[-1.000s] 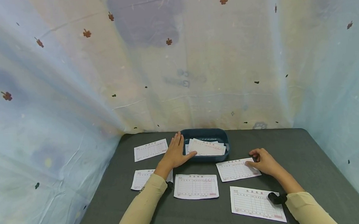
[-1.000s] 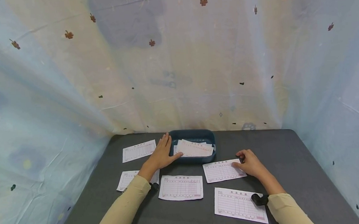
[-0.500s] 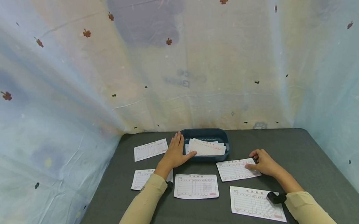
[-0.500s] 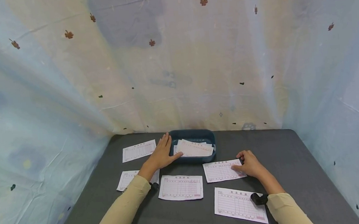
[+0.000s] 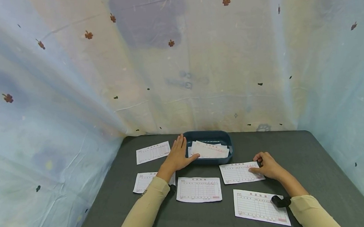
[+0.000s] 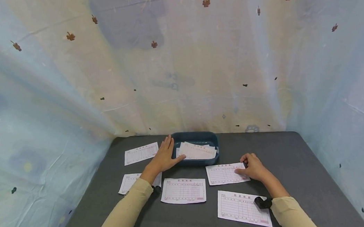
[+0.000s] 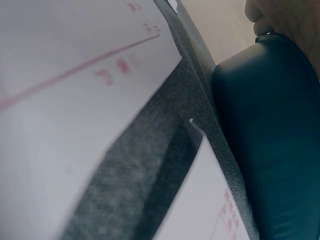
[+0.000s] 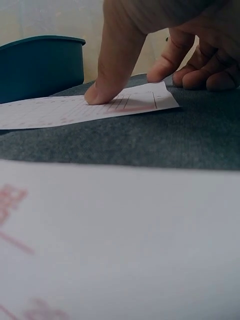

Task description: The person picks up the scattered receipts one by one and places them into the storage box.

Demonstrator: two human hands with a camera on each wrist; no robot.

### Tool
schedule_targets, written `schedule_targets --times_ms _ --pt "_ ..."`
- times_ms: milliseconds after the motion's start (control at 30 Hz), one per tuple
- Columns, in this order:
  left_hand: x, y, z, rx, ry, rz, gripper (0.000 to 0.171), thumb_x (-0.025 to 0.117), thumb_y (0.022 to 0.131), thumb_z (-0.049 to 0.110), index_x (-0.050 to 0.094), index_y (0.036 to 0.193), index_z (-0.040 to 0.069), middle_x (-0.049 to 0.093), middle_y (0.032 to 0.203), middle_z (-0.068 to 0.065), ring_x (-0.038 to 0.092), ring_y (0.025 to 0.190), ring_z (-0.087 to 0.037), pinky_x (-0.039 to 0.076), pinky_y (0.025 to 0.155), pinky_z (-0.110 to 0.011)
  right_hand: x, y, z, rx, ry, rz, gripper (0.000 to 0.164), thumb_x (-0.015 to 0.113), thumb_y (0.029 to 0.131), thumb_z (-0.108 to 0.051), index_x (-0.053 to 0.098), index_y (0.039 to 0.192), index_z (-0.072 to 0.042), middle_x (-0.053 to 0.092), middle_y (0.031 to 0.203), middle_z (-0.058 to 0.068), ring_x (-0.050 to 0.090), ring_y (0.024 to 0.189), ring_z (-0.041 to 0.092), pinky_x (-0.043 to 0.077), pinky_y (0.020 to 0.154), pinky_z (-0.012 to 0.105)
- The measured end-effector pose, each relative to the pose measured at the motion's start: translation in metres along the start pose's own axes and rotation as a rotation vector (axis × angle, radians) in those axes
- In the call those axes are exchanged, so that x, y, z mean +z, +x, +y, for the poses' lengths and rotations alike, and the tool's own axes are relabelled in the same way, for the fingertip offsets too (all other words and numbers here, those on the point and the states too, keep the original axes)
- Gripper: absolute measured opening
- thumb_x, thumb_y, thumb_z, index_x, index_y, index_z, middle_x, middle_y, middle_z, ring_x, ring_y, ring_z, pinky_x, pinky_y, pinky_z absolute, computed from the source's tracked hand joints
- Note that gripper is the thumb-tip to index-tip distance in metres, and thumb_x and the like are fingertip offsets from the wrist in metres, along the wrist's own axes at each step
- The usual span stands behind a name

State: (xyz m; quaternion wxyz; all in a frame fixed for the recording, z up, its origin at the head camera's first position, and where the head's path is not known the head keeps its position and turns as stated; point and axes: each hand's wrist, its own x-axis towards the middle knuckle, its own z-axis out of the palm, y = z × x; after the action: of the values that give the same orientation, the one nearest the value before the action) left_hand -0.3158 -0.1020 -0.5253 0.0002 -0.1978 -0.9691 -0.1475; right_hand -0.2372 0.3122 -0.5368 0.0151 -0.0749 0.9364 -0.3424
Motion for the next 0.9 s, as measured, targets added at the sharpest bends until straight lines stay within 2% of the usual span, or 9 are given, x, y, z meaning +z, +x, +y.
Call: schedule_targets --times_ms 533,733,900 --pt "-0.001 -0.002 0.0 0.006 -0.01 -0.004 0.115 0.049 0.099 0.08 0.014 0.17 -0.003 0.0 0.18 -0.018 0.003 0.167 -0.036 0.012 0.134 -0.052 -0.001 -0.004 0.005 -0.028 0.096 -0.009 0.049 0.093 0.084 -0.012 0.056 0.111 0.005 0.049 0.091 0.01 0.046 0.083 0.02 0.035 0.069 0.028" --pt "0.0 -0.002 -0.001 0.006 -0.007 -0.01 0.115 0.047 0.099 0.081 0.013 0.17 -0.003 0.002 0.18 -0.019 0.003 0.167 -0.036 0.014 0.133 -0.053 -0.003 -0.005 0.008 -0.041 0.097 -0.033 0.05 0.091 0.086 -0.011 0.06 0.121 0.007 0.052 0.095 0.009 0.047 0.086 0.021 0.037 0.071 0.028" --pt "0.0 -0.001 0.0 0.006 -0.006 0.001 0.114 0.049 0.099 0.08 0.014 0.17 -0.003 0.003 0.18 -0.02 0.004 0.167 -0.037 0.014 0.134 -0.053 -0.007 -0.006 0.012 -0.074 0.108 -0.037 0.041 0.087 0.09 -0.007 0.065 0.122 0.007 0.054 0.095 0.007 0.049 0.086 0.018 0.039 0.071 0.027"
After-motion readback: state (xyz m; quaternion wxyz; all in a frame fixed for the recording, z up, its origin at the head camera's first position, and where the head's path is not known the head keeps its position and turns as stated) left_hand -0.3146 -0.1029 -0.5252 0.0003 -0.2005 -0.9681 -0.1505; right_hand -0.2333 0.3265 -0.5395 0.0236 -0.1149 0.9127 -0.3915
